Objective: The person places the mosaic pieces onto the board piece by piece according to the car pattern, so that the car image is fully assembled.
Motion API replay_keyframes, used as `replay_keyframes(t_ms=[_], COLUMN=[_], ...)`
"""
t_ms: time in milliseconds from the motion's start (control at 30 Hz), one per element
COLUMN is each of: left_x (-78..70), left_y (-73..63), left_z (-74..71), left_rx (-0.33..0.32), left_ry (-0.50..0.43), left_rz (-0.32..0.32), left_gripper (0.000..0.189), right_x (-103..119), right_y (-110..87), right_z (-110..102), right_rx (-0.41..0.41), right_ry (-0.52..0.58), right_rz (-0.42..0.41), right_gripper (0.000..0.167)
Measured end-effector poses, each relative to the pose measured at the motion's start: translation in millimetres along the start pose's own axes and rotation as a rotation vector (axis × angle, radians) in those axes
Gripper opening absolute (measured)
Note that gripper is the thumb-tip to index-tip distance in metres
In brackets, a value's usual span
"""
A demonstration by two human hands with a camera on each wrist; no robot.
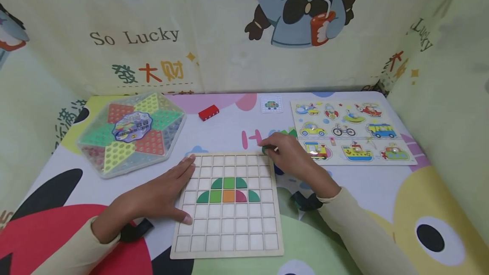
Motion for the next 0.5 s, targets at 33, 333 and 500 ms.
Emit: replay_keyframes(t_ms=[33,333,500], left_x=[-0.1,-1.0,-0.5], left_y=[0.2,0.9,0.5], left_z=[0.2,-0.2,-0.3], left_rx=[0.000,-0.001,0.002], left_ry=[-0.001,0.006,0.005], left_rz=[-0.002,-0.004,-0.009], left_gripper=[0.126,0.127,0.127], right_x=[2.3,24.9,38.5], right_y=[-0.1,0.0,-1.0], right_z=[1.8,11.3,20.1], right_rx=[0.009,0.051,0.090], right_ry=[0.007,0.093,0.138], right_rz=[-0.011,-0.067,-0.102], right_gripper=[0.026,0.024,0.022])
Point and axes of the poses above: each hand's wrist, its own y-axis towards the middle knuckle, its own z-axis out of the palm, x = y × z, the point moved 7 cm from there along y, towards the middle knuckle, and after that the axes turned 3 degrees about y, right-handed, at the moved point
